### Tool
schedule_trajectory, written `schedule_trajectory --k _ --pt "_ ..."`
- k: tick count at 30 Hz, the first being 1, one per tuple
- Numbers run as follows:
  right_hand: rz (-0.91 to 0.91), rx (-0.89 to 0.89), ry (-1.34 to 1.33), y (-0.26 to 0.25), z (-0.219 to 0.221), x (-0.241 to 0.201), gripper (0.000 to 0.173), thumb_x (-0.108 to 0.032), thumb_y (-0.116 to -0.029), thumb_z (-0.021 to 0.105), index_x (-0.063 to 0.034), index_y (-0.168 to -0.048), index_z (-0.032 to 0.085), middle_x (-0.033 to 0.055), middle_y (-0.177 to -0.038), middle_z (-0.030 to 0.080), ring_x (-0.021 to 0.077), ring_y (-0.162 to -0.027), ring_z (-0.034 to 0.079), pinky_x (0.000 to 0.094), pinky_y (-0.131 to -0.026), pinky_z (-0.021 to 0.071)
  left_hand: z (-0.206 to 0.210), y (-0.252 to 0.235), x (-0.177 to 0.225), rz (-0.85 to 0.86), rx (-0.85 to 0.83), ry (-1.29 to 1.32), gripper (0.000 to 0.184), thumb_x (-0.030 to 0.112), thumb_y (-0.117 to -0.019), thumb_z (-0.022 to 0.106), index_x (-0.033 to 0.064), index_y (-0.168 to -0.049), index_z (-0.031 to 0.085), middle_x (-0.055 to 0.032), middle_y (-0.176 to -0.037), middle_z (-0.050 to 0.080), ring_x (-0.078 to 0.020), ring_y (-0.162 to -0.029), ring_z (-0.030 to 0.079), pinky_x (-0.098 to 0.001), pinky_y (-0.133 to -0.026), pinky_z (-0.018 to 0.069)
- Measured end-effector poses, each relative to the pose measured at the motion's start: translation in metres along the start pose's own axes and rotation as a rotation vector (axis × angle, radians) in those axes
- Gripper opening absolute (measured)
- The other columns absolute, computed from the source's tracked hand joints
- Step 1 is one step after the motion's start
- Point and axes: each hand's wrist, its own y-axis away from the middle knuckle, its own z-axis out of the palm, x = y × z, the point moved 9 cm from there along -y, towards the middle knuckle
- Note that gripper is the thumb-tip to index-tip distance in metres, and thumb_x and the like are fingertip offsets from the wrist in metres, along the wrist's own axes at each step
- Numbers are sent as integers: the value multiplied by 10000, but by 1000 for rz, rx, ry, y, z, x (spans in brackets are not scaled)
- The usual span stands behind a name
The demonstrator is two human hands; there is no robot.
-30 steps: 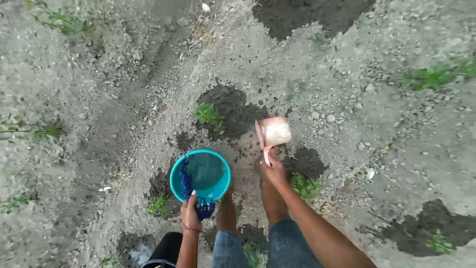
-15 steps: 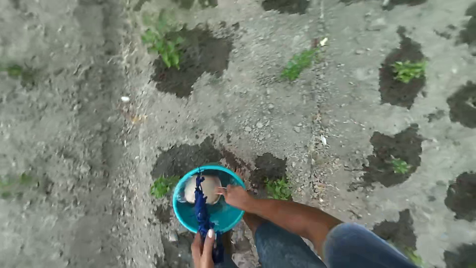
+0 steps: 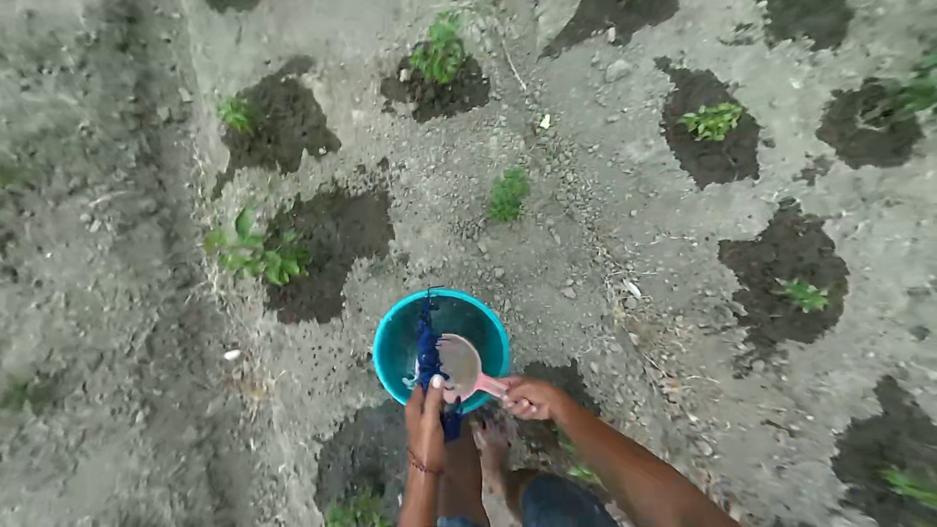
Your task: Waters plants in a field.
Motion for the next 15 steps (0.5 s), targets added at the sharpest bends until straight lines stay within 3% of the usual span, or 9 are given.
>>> schedule_trajectory --k 2,4,7,9,13,15 --pt "-86 1 -71 18 -5 -9 360 -145 -872 565 -203 -1226 590 -108 -668 530 -50 -423 353 121 -376 291 7 -36 2 -59 -6 18 403 369 -1044 380 29 -974 583 40 -670 546 -51 -573 560 -249 -573 533" --pt "-179 43 -190 31 -12 -19 364 -217 -789 711 -212 -1145 636 -101 -670 563 -48 -421 381 121 -372 302 13 -68 1 -115 25 39 436 374 -1088 327 56 -922 574 34 -644 520 -62 -543 529 -243 -541 506" --pt "-352 122 -346 45 -27 -41 309 -251 -765 816 -210 -1039 678 -89 -683 598 -39 -428 436 119 -370 348 21 -104 -12 -218 76 65 464 402 -1112 326 72 -898 571 17 -650 513 -81 -544 521 -246 -545 497" --pt "-439 264 -386 49 -44 -62 287 -199 -813 751 -182 -1083 654 -79 -690 597 -30 -430 441 125 -374 357 25 -121 -21 -257 97 72 459 410 -1111 346 68 -904 572 15 -646 505 -83 -541 517 -249 -544 495" --pt "-467 613 -392 36 -99 -110 295 -39 -1001 402 -92 -1276 495 -60 -713 540 -21 -442 416 128 -382 361 15 -156 -23 -290 178 83 450 414 -1108 390 104 -823 549 27 -594 489 -83 -493 503 -252 -495 483" --pt "-461 711 -444 25 -133 -129 232 -40 -1055 397 -77 -1266 488 -53 -701 530 -19 -443 416 126 -381 354 -1 -172 -26 -319 209 54 437 396 -1106 417 114 -789 518 28 -581 468 -95 -476 487 -266 -483 479"
